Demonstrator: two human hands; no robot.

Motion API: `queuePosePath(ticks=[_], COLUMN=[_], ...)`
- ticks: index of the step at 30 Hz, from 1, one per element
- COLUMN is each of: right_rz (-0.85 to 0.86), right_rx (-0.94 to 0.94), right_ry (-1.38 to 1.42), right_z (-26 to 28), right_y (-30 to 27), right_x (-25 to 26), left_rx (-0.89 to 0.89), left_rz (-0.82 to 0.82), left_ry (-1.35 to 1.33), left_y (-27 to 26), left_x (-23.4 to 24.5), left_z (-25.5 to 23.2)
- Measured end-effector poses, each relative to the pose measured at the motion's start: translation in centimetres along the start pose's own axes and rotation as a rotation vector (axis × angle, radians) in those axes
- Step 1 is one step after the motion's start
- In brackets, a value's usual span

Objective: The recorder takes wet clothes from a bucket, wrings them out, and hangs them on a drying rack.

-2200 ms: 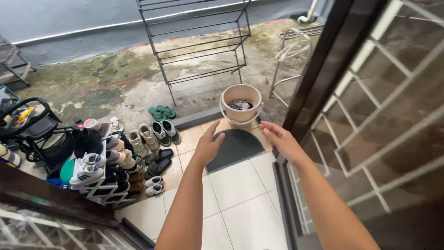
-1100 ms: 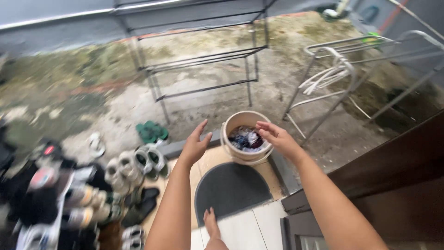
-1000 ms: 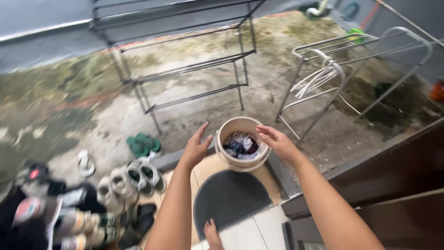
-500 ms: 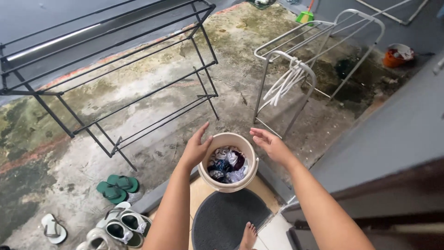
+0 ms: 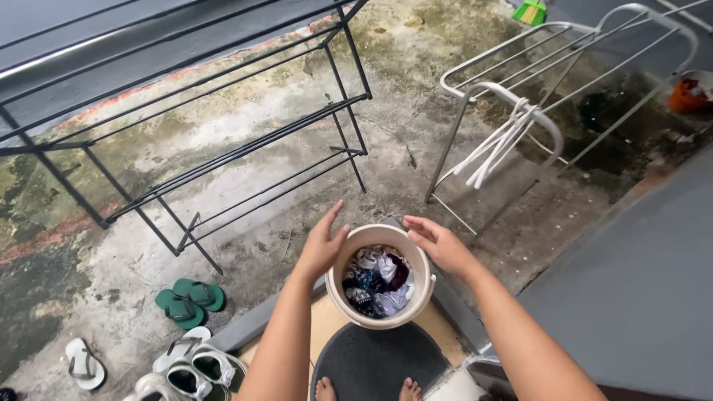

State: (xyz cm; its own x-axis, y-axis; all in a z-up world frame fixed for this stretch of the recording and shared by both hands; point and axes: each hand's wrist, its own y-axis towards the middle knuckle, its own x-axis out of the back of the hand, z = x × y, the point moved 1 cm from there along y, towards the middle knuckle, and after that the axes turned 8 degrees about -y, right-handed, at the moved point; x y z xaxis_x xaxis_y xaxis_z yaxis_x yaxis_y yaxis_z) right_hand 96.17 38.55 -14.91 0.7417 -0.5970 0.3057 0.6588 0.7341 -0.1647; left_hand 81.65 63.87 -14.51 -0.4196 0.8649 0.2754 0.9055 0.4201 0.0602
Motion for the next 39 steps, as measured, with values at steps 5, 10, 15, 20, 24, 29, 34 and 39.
queuePosePath(ticks=[5,10,15,20,24,29,34,39], right_rz=[-0.015,-0.037,-0.052,-0.037,-0.024,-0.053,-0.125,0.171], right_rx=[-0.011,-0.016,-0.025,-0.110,-0.142,-0.221,-0.196,-0.465], right_ry=[-0.020,-0.097,0.012,-0.002,-0.010,-0.277,-0.612,-0.950], right_z=[-4.9,-13.8,-24.9,-34.7,-44.6,-58.7,-66.9,-62.1], right_y=[5.0,10.2,13.2,15.2,17.7,21.6,25.9,26.4], right_x=[-2.6,-5.5,-8.8,-12.2,-14.3,-18.8,-21.8,-23.3], left_rx=[0.010,-0.061,-0.073,0.004,0.262,0.113,0.206,0.220], left_rz=[0.080,0.126,0.107,0.136,0.167,0.143,0.410,0.649], left_ry=[-0.049,-0.087,-0.091,-0.107,-0.071,0.201,0.501,0.955], left_y=[3.8,7.7,8.7,7.4,7.6,9.3,11.2,11.2], left_x=[-1.3,-3.1,-7.3,-12.5,-16.4,-23.7,-28.2,-32.5], left_z=[6.9,17.2,28.2,38.8,45.2,64.3,69.9,77.7])
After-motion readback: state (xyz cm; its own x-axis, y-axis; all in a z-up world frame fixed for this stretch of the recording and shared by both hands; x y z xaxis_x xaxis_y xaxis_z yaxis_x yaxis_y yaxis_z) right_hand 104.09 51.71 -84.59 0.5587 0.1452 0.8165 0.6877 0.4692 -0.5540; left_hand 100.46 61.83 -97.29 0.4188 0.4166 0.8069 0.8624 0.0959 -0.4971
